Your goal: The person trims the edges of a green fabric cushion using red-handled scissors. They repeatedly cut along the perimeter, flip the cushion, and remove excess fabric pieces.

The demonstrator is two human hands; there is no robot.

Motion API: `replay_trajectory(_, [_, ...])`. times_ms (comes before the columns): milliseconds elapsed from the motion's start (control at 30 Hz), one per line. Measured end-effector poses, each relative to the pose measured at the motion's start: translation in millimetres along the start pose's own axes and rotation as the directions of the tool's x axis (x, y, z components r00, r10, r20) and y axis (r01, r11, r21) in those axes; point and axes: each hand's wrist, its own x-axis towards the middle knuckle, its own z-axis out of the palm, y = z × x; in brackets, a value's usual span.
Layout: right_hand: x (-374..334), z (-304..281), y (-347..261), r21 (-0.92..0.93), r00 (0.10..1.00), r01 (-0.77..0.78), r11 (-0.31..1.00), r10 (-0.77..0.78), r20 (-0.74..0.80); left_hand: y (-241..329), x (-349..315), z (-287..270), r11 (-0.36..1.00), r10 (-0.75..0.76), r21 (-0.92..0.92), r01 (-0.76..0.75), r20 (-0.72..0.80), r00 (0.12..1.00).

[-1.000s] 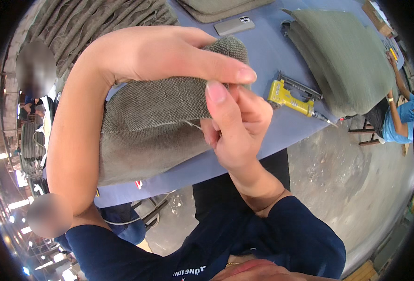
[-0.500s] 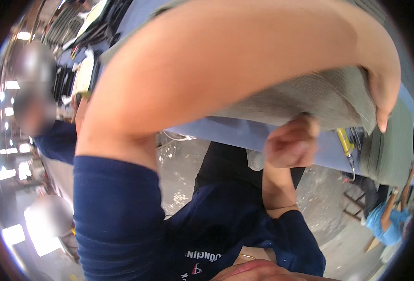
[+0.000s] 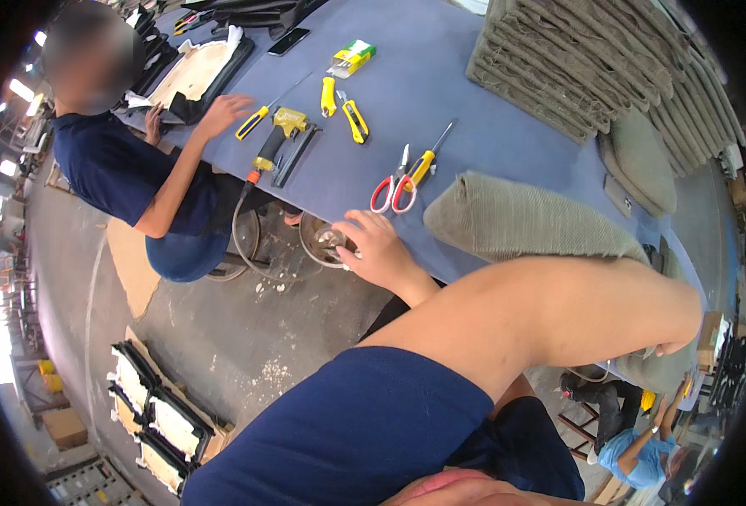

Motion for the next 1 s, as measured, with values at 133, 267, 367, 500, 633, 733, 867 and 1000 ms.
replay_trajectory(133, [41, 26, 21, -0.194, 0.995, -0.094, 0.977, 0.083, -0.064, 15, -5, 6, 0.997, -0.018, 0.077, 0.017, 0.015, 1.0])
replay_trajectory(267, [78, 23, 53, -0.375, 0.915, -0.346, 0.86, 0.221, -0.338, 25, -16, 6, 0.991, -0.057, 0.12, 0.057, 0.0, 0.998])
replay_trajectory(367, [75, 13, 90, -0.26, 0.749, -0.538, 0.802, 0.315, -0.583, 26, -22, 10, 0.987, -0.071, 0.142, 0.071, -0.005, 0.997])
replay_trajectory(500, [73, 19, 96, 0.008, 0.547, -0.599, 0.801, 0.416, -0.726, 14, -36, 4, 0.997, -0.01, 0.082, 0.008, 0.016, 1.0])
replay_trajectory(633, [68, 4, 113, -0.026, 0.596, -0.622, 0.782, 0.453, -0.663, 0, -41, 10, 0.994, 0.078, 0.088, -0.064, -0.172, 0.982])
replay_trajectory(733, [67, -3, 117, -0.048, 0.629, -0.619, 0.784, 0.457, -0.629, -1, -43, -1, 0.988, 0.048, 0.149, -0.033, -0.099, 0.994])
replay_trajectory(867, [74, -7, 108, -0.06, 0.68, -0.606, 0.793, 0.477, -0.556, 2, -50, -4, 0.983, 0.007, 0.186, -0.005, -0.009, 1.0])
replay_trajectory(1000, [84, -6, 95, -0.075, 0.747, -0.584, 0.808, 0.498, -0.441, 12, -59, -2, 0.972, -0.026, 0.232, 0.029, -0.016, 1.0])
